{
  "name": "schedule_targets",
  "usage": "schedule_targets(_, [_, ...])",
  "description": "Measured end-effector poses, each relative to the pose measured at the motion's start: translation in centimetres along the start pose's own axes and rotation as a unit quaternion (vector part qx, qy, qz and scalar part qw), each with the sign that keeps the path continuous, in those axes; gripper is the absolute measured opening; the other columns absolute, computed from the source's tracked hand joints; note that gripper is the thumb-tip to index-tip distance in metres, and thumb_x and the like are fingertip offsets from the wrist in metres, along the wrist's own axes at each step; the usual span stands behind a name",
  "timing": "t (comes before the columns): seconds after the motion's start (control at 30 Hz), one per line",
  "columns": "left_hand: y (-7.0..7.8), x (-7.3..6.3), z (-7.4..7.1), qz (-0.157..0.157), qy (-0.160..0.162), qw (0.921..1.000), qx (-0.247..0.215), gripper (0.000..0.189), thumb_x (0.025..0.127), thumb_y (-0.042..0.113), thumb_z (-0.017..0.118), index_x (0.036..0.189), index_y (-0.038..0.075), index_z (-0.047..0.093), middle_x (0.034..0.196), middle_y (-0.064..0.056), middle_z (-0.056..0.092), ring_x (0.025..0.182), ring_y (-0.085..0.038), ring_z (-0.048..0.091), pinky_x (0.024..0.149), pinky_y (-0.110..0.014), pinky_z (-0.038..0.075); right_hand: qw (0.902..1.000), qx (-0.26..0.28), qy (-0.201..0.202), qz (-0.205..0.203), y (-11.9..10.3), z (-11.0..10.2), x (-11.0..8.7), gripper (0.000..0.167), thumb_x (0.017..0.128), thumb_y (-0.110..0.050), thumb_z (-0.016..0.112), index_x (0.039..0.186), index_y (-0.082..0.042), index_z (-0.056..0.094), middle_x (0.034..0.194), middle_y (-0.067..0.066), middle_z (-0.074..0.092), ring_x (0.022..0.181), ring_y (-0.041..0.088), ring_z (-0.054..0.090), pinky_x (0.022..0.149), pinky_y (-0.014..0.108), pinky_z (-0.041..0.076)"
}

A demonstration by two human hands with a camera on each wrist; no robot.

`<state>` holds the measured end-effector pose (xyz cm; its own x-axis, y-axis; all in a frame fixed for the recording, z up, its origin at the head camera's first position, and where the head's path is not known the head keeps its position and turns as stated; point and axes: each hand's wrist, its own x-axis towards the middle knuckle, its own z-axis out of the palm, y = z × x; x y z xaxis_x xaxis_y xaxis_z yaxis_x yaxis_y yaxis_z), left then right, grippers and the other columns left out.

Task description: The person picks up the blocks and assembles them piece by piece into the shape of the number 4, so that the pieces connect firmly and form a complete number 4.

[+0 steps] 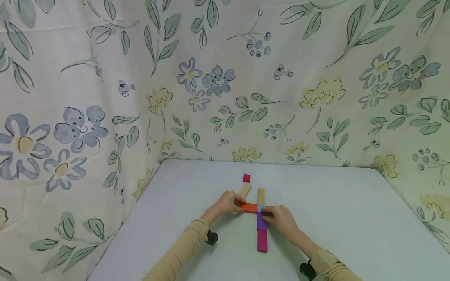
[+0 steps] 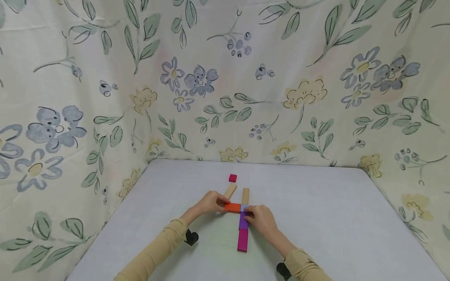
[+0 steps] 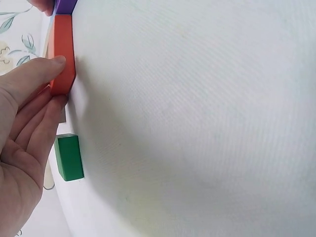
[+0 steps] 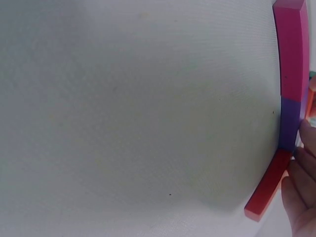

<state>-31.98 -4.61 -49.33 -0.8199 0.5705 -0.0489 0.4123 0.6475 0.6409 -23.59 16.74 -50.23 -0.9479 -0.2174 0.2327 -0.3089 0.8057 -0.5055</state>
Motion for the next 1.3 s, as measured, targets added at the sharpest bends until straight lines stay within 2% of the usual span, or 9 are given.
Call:
schedule_targets(0.23, [0.1, -0.1, 0.1, 0.003, 0.001, 1.0, 0.009, 0.029, 0.078, 0.013, 0.077, 0.107, 0.009, 0.073, 0.102, -0.002, 0.073, 0.088, -0.009, 0.058, 0.081, -0.022, 0.049, 1.0, -0.006, 0.0, 0.001, 0.0, 0.0, 0.0, 0.028, 0.076, -0.013, 0.078, 0.102, -0.005, 0.074, 0.094, 0.007, 0.075, 0.085, 0.018, 0.07, 0.076, 0.032, 0.056])
schedule_targets(0.7, [0.2, -0.4, 0.2, 0.004, 0.018, 0.9997, 0.016, 0.031, 0.079, 0.016, 0.077, 0.109, 0.01, 0.073, 0.105, -0.001, 0.072, 0.081, -0.006, 0.053, 0.074, -0.018, 0.045, 0.9999, -0.011, 0.004, -0.005, -0.1, 0.1, 0.0, 0.027, 0.075, -0.013, 0.079, 0.101, -0.006, 0.075, 0.094, 0.008, 0.075, 0.085, 0.02, 0.07, 0.075, 0.032, 0.056])
schedule_targets(0.97, [0.7, -0.6, -0.3, 0.004, 0.023, 0.9997, 0.002, 0.033, 0.081, 0.019, 0.076, 0.113, 0.01, 0.071, 0.11, -0.002, 0.071, 0.094, -0.012, 0.063, 0.083, -0.022, 0.052, 1.0, -0.005, 0.0, 0.001, -0.3, -0.1, -0.1, 0.027, 0.076, -0.013, 0.078, 0.102, -0.005, 0.074, 0.093, 0.007, 0.075, 0.082, 0.017, 0.069, 0.074, 0.031, 0.056])
schedule_targets(1.3, [1.3, -1.2, -1.1, 0.033, 0.03, 0.9982, -0.041, 0.036, 0.082, 0.013, 0.074, 0.115, 0.002, 0.068, 0.109, -0.012, 0.071, 0.104, -0.024, 0.066, 0.088, -0.028, 0.053, 1.0, -0.005, -0.002, -0.003, 0.0, 0.0, -0.1, 0.027, 0.077, -0.014, 0.078, 0.102, -0.006, 0.074, 0.094, 0.006, 0.075, 0.083, 0.018, 0.07, 0.074, 0.031, 0.056])
